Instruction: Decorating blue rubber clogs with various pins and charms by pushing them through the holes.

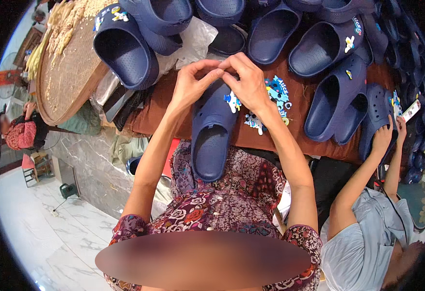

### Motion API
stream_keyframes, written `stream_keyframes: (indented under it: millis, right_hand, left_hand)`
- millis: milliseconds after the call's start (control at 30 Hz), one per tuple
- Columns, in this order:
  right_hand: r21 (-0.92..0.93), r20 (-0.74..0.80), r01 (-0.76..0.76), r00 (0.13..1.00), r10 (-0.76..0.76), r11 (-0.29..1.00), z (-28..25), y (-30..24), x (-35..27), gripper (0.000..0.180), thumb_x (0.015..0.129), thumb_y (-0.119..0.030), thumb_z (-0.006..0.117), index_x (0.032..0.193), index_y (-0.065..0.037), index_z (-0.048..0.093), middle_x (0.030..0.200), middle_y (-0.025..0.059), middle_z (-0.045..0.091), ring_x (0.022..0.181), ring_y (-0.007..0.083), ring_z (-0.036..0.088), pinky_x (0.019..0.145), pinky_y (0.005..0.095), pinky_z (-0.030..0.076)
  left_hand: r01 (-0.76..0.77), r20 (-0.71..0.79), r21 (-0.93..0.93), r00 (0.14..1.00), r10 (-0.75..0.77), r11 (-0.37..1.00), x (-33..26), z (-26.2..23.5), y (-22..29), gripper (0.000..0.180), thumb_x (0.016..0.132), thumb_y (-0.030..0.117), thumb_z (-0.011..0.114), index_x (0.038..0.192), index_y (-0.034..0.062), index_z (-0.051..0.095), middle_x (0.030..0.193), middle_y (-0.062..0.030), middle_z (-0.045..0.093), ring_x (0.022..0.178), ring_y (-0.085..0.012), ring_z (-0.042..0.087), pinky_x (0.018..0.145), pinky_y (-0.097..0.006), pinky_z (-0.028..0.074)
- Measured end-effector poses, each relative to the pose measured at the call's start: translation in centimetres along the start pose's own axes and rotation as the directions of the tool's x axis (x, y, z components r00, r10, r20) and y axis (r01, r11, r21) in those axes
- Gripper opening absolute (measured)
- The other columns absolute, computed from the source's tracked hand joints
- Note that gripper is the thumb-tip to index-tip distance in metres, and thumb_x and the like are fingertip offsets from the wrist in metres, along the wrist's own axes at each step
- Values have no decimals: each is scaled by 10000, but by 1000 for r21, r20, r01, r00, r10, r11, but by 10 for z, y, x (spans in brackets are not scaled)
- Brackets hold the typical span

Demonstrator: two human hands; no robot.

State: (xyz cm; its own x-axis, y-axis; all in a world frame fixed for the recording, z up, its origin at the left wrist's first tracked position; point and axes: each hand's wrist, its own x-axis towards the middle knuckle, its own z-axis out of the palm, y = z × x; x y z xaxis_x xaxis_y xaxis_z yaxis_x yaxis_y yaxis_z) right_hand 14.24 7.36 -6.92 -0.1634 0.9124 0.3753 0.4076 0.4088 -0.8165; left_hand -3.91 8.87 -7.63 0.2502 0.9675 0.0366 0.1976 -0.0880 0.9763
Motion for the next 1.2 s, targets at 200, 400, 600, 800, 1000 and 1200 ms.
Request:
stream_keyframes:
  millis: [200,400,600,800,1000,1200]
  right_hand:
    - [-143,71,155,987,-146,978,-9,3,1,156,869,-89,703,1015,-37,684,969,110,651,937,294,651,829,388,515]
    - [-93,-16,-150,989,150,984,-6,18,-12,181,918,-141,682,1073,-47,685,1010,124,648,1001,306,639,888,392,496]
    - [-48,-19,-178,984,178,983,-3,27,-16,199,950,-169,660,1108,-50,678,1054,134,638,1039,313,633,911,389,491]
    - [-33,-21,-174,985,173,984,-3,28,-17,205,952,-171,659,1116,-50,678,1058,131,637,1047,304,630,914,388,489]
    - [-2,-47,-181,982,181,983,2,34,-20,204,948,-166,661,1115,-54,692,1054,127,636,1035,291,629,912,376,487]
    - [44,-87,-208,974,211,977,6,34,-22,180,936,-155,671,1075,-50,716,1040,119,639,1004,265,630,904,367,489]
  left_hand:
    - [25,-6,-11,1000,-25,1000,2,-6,-10,260,889,208,768,1096,51,769,1000,-88,776,896,-174,713,815,-311,545]
    - [-289,5,392,950,312,873,-6,-8,-7,201,848,211,777,1021,112,800,1025,-68,769,937,-284,670,861,-379,523]
    - [-335,-12,453,925,381,827,-6,-3,-15,193,851,198,772,1027,127,803,1106,-84,752,964,-296,665,870,-391,528]
    - [-141,-80,204,984,160,969,-4,-1,-21,210,862,216,783,1035,98,791,1115,-126,743,1090,-258,671,975,-359,495]
    - [179,96,-150,981,-166,972,12,-5,-38,581,866,256,797,1327,-33,593,1307,-188,636,1204,-253,608,1042,-357,454]
    - [349,230,-66,917,-326,935,29,-12,-29,675,840,270,790,1387,-39,544,1359,-211,592,1229,-258,578,1047,-347,440]
